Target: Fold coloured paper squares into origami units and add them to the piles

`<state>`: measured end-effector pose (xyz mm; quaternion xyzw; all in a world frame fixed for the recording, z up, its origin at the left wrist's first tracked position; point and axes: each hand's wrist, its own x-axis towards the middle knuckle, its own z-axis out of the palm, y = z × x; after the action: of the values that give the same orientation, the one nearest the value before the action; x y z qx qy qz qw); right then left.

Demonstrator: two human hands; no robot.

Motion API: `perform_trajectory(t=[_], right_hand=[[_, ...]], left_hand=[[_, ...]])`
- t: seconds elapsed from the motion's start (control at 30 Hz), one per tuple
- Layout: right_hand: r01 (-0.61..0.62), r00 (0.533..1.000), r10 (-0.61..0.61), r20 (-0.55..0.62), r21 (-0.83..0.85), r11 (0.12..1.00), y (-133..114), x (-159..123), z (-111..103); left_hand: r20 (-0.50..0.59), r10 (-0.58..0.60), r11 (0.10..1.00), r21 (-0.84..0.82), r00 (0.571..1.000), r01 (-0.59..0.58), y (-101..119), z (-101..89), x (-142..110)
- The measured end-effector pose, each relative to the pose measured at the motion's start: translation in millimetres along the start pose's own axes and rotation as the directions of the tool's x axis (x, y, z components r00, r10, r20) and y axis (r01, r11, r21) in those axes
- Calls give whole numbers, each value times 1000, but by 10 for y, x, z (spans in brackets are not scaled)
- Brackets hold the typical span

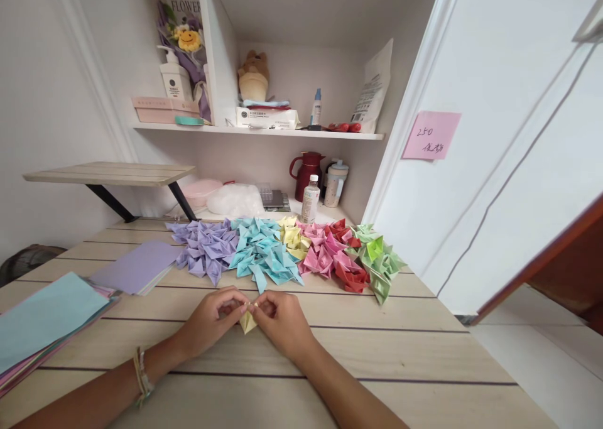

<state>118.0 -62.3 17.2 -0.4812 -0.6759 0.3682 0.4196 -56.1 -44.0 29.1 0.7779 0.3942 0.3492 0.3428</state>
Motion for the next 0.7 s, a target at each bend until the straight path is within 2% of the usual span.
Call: perform_trajectory(t=[0.4, 0.53, 0.7], right_hand=[[5, 1000, -5, 2, 17, 1000, 6, 3, 10], [-24, 1000, 25, -14, 88, 996, 12, 19, 6], [-53, 993, 74, -92, 212, 976, 32, 38, -31]], left_hand=[[-10, 12, 1000, 25, 1000, -12, 8, 3, -5], [-36, -27, 998, -60, 999, 25, -25, 13, 7], [-133, -105, 971, -226, 986, 73, -61, 11, 19]])
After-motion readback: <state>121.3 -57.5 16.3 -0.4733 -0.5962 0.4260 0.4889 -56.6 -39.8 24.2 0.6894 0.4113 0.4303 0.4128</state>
